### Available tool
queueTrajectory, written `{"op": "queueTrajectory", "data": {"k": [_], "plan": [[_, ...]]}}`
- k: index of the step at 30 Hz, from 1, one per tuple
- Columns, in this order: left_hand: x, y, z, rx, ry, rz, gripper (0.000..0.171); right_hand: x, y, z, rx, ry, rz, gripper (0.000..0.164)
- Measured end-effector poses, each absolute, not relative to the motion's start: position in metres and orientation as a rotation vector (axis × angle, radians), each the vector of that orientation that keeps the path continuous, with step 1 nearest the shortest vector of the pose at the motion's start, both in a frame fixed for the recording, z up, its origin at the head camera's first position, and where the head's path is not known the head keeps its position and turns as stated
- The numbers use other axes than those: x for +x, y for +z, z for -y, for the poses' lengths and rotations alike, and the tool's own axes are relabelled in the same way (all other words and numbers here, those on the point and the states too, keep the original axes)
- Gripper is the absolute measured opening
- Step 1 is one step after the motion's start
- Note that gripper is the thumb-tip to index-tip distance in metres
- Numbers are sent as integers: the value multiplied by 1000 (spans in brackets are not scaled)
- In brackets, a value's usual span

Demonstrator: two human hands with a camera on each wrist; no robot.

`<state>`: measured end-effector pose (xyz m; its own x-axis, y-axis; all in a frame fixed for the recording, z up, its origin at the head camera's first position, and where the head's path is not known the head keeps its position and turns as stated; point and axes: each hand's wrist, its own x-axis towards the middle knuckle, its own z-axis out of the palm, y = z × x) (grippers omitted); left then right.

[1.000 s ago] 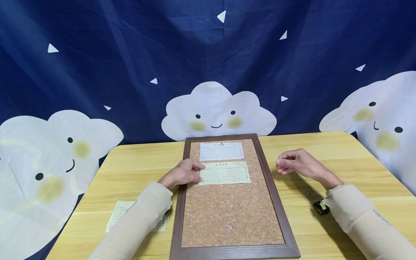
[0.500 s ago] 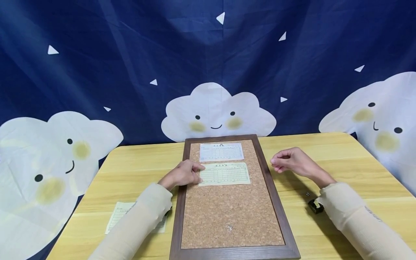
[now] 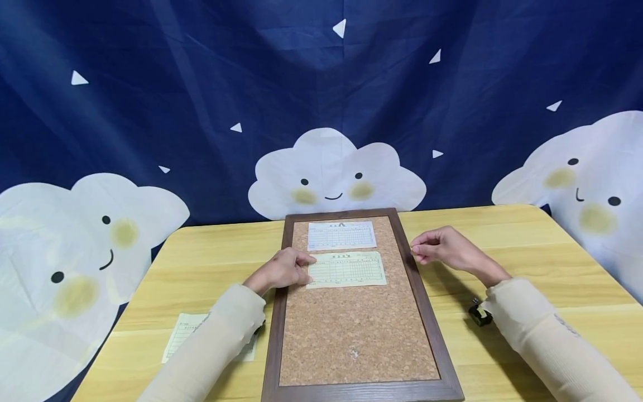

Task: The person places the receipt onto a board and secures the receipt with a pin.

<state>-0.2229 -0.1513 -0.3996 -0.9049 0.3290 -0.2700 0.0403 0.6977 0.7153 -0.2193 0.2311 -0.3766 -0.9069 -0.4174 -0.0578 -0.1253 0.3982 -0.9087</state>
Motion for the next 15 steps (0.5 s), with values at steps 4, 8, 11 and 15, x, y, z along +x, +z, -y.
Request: {"op": "queueTrajectory", "data": {"k": [4, 8, 11, 15], "plan": [[-222, -399, 152, 291, 1047, -2530, 48, -221, -376, -227, -465, -1532, -2348, 16], [-221, -399, 152, 305, 1050, -2527, 48, -223, -375, -222, -469, -1534, -2341, 17], [-221, -399, 152, 307, 1056, -2523, 48, -225, -374, -218, -484, -1520, -2349, 19], [-221, -398, 152, 313, 1056, -2524, 48, -228, -374, -213, -497, -1499, -2351, 19]]}}
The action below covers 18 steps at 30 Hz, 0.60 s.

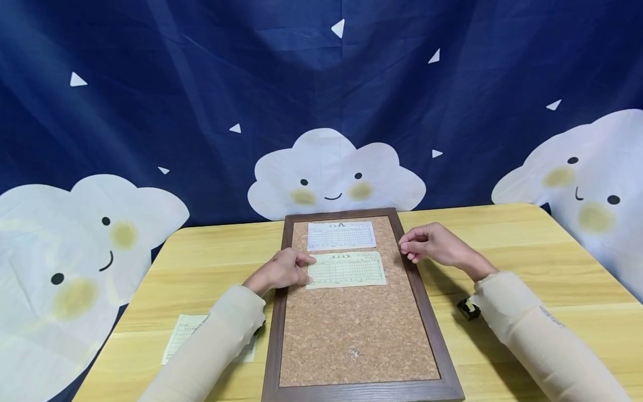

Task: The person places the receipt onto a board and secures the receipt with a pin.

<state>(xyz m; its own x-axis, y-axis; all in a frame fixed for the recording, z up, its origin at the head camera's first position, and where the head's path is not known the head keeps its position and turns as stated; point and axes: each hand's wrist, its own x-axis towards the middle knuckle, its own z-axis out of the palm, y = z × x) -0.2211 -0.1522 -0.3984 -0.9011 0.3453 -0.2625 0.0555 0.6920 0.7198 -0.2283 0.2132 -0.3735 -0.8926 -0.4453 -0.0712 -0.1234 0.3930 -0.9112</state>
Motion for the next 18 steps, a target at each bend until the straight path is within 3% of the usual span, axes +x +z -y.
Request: {"op": "queueTrajectory", "data": {"k": [18], "plan": [[-222, -399, 152, 314, 1056, -2530, 48, -240, -372, -191, -574, -1473, -2349, 20]]}}
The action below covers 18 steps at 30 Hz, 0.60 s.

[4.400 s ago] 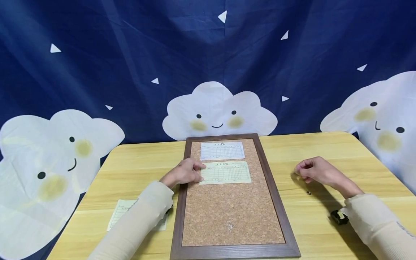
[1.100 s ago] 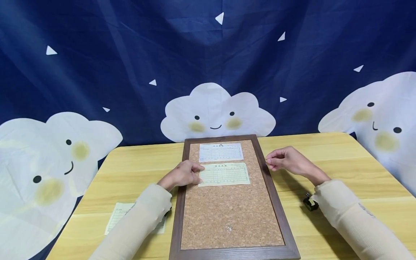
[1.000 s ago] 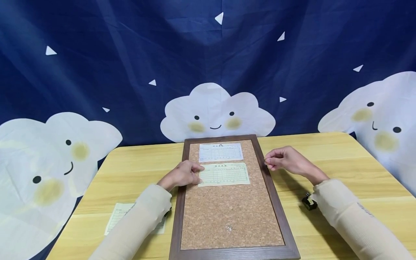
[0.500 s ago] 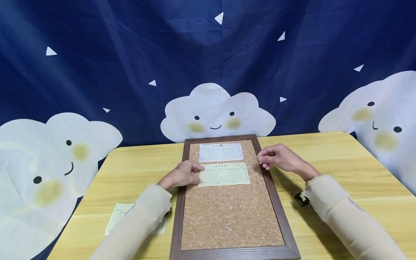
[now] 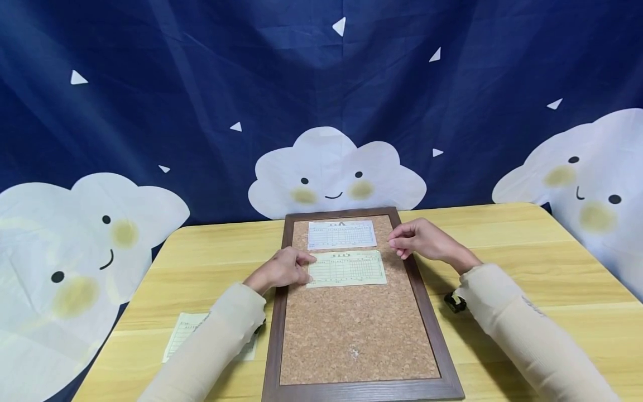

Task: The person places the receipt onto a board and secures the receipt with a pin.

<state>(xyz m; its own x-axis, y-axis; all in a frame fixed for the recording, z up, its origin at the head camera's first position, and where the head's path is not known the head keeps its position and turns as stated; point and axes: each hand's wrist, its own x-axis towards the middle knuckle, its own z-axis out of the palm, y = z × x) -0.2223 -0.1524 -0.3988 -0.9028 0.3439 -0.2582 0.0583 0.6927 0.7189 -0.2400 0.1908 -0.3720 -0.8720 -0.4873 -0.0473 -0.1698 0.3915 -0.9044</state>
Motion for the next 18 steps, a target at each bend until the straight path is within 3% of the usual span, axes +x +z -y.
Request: {"op": "queueTrajectory", "data": {"k": [18], "plan": [[-221, -397, 151, 293, 1044, -2539, 49, -249, -371, -175, -566, -1461, -2341, 18]]}}
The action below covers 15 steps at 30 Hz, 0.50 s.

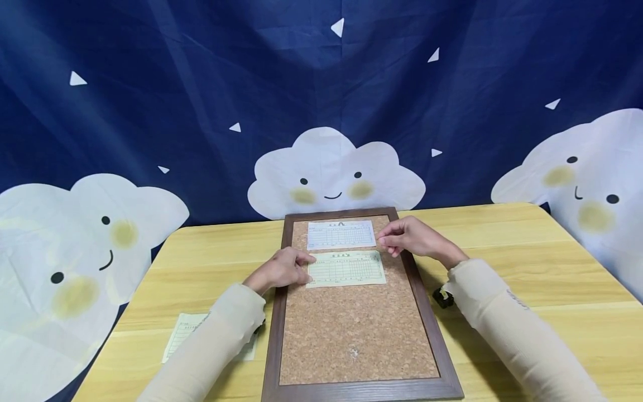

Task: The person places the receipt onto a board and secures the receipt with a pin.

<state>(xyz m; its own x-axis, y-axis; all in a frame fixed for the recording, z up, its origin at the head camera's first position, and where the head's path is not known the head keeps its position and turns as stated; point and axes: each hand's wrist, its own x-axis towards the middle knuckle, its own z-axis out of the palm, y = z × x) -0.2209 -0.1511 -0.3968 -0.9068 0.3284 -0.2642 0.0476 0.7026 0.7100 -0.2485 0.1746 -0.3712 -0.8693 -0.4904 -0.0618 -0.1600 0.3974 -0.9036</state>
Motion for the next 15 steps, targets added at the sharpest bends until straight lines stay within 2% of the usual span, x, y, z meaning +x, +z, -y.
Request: {"op": "queueTrajectory", "data": {"k": [15], "plan": [[-220, -396, 152, 298, 1034, -2528, 48, -254, -369, -157, -559, -1485, -2307, 23]]}}
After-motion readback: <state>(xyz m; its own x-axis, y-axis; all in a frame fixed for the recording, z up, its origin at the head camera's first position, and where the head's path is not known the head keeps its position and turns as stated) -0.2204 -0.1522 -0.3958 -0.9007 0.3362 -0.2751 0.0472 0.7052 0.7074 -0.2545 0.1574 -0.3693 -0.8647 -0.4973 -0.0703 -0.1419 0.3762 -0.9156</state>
